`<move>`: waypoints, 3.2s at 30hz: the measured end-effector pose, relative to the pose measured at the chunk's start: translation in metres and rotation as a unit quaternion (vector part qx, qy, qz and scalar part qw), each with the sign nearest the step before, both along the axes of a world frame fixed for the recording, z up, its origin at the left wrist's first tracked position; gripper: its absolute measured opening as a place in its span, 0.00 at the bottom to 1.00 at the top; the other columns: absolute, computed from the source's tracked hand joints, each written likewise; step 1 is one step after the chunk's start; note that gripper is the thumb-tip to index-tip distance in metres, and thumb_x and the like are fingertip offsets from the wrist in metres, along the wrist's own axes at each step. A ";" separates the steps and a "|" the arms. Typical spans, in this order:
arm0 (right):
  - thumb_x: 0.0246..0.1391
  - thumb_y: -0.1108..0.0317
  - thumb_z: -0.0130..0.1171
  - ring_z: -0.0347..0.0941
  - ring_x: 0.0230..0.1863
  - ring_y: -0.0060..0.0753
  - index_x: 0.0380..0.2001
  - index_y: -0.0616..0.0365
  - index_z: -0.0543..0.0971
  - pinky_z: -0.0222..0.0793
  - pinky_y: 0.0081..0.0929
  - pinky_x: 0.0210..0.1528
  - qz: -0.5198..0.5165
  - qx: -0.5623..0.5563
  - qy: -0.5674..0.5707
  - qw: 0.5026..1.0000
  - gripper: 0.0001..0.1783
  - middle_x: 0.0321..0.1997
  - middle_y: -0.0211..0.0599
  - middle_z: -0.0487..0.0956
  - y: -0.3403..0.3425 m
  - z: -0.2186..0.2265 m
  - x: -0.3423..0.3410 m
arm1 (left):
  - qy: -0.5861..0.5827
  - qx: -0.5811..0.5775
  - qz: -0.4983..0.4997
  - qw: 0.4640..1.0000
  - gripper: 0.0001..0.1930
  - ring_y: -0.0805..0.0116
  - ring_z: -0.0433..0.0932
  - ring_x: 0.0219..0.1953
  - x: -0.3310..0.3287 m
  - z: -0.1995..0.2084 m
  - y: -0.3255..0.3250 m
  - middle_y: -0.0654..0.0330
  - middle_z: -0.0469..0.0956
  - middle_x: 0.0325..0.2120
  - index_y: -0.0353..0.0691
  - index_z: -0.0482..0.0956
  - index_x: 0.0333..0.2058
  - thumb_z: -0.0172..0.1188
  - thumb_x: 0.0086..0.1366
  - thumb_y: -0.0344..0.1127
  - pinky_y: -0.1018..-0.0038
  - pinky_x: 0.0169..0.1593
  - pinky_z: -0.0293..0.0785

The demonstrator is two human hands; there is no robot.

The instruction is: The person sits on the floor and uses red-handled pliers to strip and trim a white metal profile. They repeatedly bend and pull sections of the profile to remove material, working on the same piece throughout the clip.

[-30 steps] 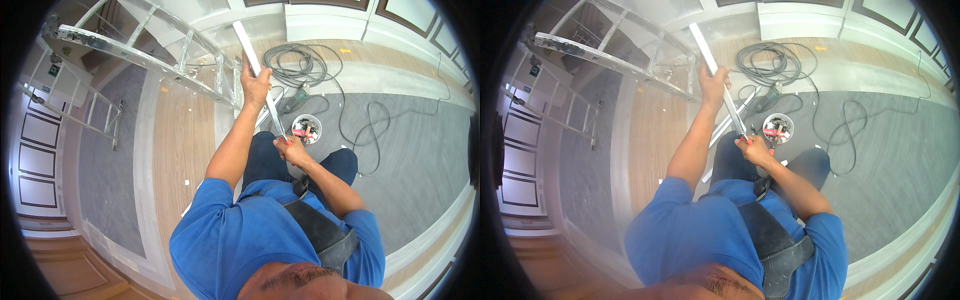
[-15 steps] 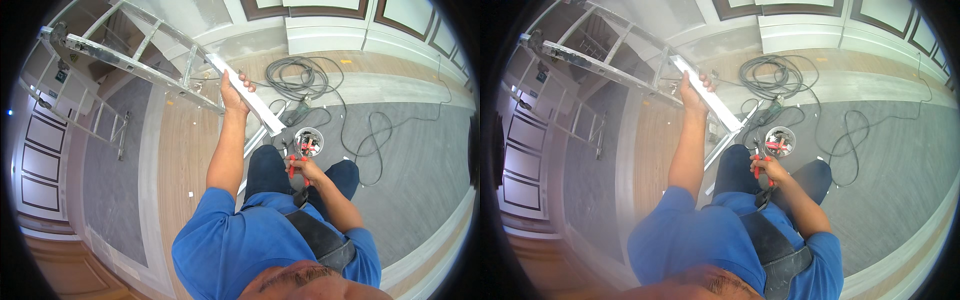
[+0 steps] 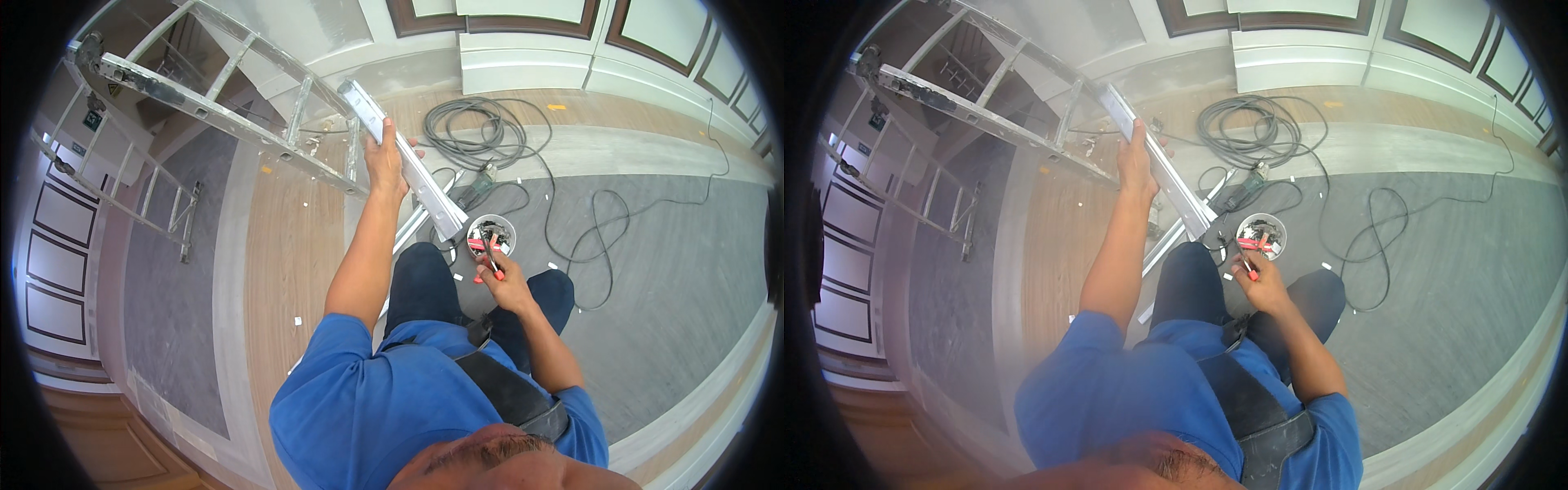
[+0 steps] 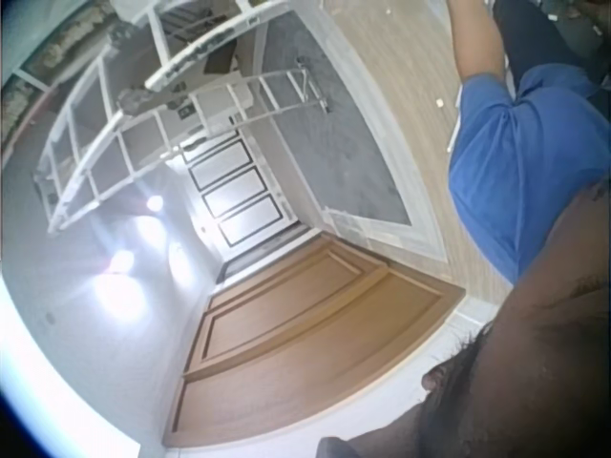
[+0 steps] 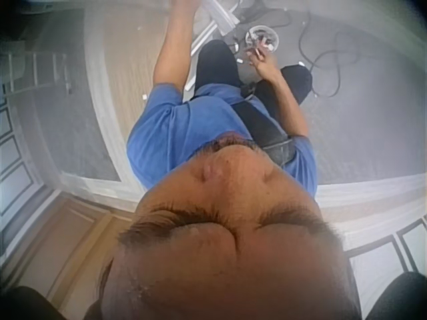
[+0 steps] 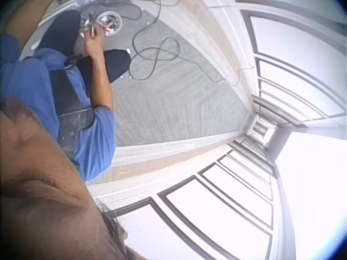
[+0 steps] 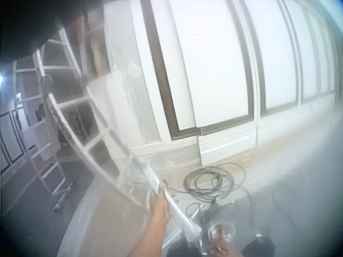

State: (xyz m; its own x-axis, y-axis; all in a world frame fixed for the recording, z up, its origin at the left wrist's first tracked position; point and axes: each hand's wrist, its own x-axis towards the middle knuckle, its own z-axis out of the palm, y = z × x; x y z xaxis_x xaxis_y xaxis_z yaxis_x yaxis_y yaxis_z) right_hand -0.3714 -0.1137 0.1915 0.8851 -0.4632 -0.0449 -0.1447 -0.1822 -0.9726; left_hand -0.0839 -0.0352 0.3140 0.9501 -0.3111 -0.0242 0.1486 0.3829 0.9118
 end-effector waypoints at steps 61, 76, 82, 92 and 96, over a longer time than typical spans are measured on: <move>0.38 0.70 0.66 0.70 0.41 0.43 0.45 0.59 0.77 0.63 0.42 0.49 -0.179 -0.622 -0.069 0.759 0.25 0.34 0.38 0.74 -0.047 0.079 0.014 | 0.070 -0.084 0.060 0.992 0.22 0.63 0.71 0.38 -0.043 -0.006 0.000 0.61 0.67 0.41 0.48 0.63 0.56 0.62 0.72 0.46 0.62 0.34 0.76; 0.34 0.67 0.68 0.70 0.39 0.42 0.45 0.62 0.76 0.64 0.41 0.49 -0.067 -0.662 -0.084 0.742 0.28 0.33 0.38 0.74 -0.055 0.116 0.006 | -0.014 -0.201 -0.091 0.975 0.18 0.71 0.72 0.33 -0.035 0.006 0.009 0.64 0.69 0.35 0.49 0.64 0.52 0.60 0.74 0.47 0.70 0.31 0.75; 0.39 0.68 0.65 0.71 0.41 0.42 0.46 0.63 0.76 0.64 0.43 0.52 -0.040 -0.699 -0.093 0.708 0.27 0.35 0.38 0.74 -0.061 0.130 0.008 | -0.021 -0.240 -0.144 0.960 0.16 0.70 0.73 0.32 -0.026 -0.001 0.011 0.63 0.70 0.33 0.52 0.63 0.52 0.59 0.74 0.47 0.68 0.31 0.76; 0.40 0.70 0.68 0.73 0.50 0.50 0.48 0.60 0.77 0.65 0.45 0.56 -0.076 -0.519 -0.026 0.851 0.27 0.42 0.43 0.78 -0.067 0.132 -0.010 | -0.101 -0.276 -0.146 0.945 0.39 0.76 0.73 0.22 -0.036 0.014 0.020 0.66 0.69 0.25 0.53 0.43 0.75 0.56 0.74 0.46 0.75 0.23 0.78; 0.46 0.71 0.65 0.75 0.46 0.56 0.45 0.65 0.79 0.70 0.43 0.53 0.002 -0.298 0.034 0.954 0.20 0.41 0.52 0.79 -0.049 0.102 -0.027 | -0.111 -0.279 -0.132 0.945 0.41 0.75 0.72 0.22 -0.037 0.028 0.023 0.65 0.69 0.25 0.52 0.41 0.76 0.56 0.73 0.41 0.74 0.23 0.76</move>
